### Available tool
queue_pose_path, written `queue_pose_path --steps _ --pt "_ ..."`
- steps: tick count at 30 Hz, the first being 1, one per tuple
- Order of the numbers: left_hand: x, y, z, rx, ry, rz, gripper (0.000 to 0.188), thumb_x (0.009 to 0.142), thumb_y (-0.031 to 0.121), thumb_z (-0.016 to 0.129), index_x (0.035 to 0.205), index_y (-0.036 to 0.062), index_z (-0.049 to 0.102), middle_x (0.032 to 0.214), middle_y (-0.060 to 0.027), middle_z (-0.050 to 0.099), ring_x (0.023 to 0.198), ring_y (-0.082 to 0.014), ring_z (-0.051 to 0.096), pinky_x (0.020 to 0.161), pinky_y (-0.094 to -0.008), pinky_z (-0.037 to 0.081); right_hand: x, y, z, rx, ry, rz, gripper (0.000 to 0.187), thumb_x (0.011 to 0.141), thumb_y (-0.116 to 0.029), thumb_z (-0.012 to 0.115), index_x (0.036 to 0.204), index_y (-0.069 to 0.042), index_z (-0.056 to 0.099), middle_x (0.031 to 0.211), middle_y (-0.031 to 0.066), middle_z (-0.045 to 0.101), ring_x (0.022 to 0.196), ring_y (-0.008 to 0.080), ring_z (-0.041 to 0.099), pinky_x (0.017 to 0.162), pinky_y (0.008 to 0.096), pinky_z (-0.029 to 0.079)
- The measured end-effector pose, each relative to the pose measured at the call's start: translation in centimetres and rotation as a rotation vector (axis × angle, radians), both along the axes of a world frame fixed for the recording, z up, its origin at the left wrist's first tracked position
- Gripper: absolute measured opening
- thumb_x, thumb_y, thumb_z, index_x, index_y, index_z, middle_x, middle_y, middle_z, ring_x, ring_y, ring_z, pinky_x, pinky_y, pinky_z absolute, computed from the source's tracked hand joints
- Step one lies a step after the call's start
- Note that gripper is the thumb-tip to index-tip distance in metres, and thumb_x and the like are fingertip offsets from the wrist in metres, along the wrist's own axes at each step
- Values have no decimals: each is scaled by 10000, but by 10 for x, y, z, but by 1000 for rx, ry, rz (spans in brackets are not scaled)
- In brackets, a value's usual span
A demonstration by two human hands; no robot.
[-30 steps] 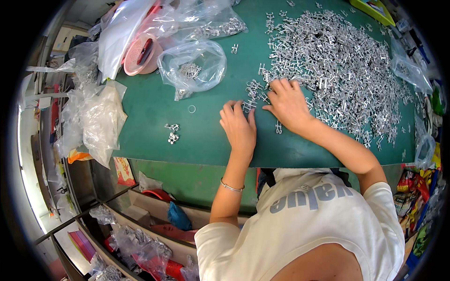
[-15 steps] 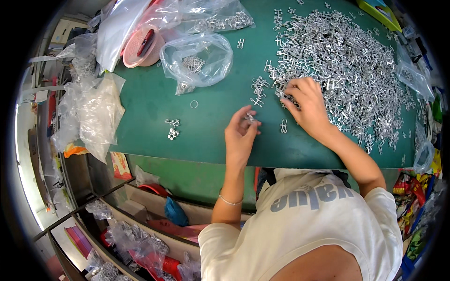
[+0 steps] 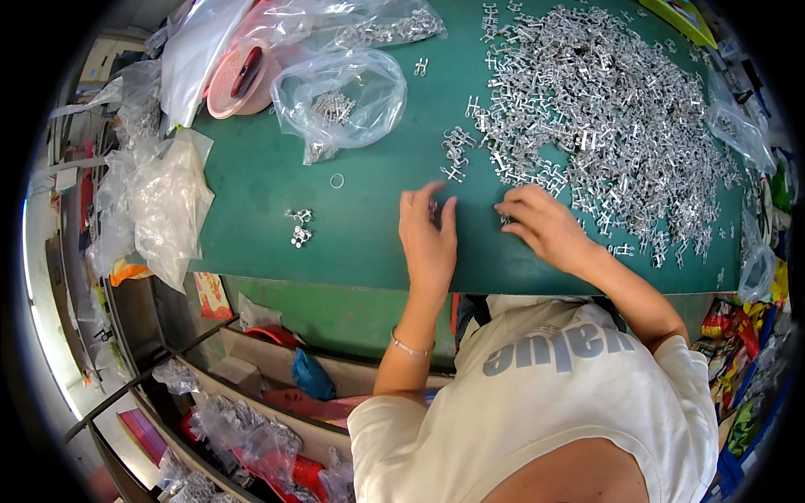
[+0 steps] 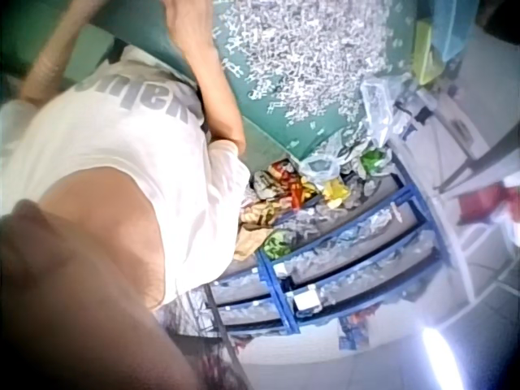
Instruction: The person sorts small metal H-shaped components by hand, picking them from a large pile on a green tabletop and placing them into a plastic bag.
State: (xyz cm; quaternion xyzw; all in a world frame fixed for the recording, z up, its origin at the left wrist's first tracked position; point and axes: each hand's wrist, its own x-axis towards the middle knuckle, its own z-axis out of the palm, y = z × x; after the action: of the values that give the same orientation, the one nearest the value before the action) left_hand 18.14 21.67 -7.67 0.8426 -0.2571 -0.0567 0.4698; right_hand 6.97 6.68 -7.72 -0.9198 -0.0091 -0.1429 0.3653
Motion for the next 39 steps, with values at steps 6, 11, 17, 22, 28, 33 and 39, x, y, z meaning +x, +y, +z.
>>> queue_pose_path --steps 6,11,17,22,28,33,39 --pt "12 -20 -9 262 -148 -9 335 729 107 666 1015 -1 530 900 -130 483 853 -290 500 677 -361 432 5 -11 10 1682 297 -148 205 902 -133 447 1009 1 559 964 101 584 785 157 557 655 271 450" --pt "11 -1 -4 -338 883 31 245 784 127 617 988 9 553 983 -121 543 868 -233 530 707 -349 447 25 -19 20 1447 270 -164 221 908 -126 424 1061 2 517 794 37 529 649 82 487 522 237 379" --pt "-5 7 -4 -1177 1672 -251 237 860 198 458 954 0 548 1050 -127 546 1027 -254 504 899 -406 391 36 6 37 964 396 17 210 887 -68 446 1091 -19 450 767 61 568 556 90 495 500 231 389" --pt "-9 2 -11 -1221 1768 -90 226 882 205 435 929 9 539 991 -132 560 987 -264 524 928 -416 376 41 13 30 358 26 96 163 812 -17 519 966 -2 571 790 116 608 601 219 567 564 288 451" --pt "-9 14 -27 -1112 1667 -109 176 890 147 457 917 1 551 806 -85 553 705 -152 526 621 -259 439 69 -12 33 -57 9 -168 261 769 -59 585 1025 -8 579 925 126 597 875 271 552 768 325 444" --pt "-3 9 -10 -247 331 124 192 838 48 555 1021 -9 548 709 -47 486 611 -127 461 512 -235 379 89 -15 -6 -417 -24 -89 346 710 -131 648 1033 -47 556 1070 82 524 1041 254 458 971 454 265" --pt "39 0 -6 268 -179 93 291 740 90 647 994 1 534 865 -141 489 762 -302 528 647 -395 430 85 -28 17 -199 55 93 276 706 -123 647 957 -29 579 912 88 538 949 259 488 874 400 370"
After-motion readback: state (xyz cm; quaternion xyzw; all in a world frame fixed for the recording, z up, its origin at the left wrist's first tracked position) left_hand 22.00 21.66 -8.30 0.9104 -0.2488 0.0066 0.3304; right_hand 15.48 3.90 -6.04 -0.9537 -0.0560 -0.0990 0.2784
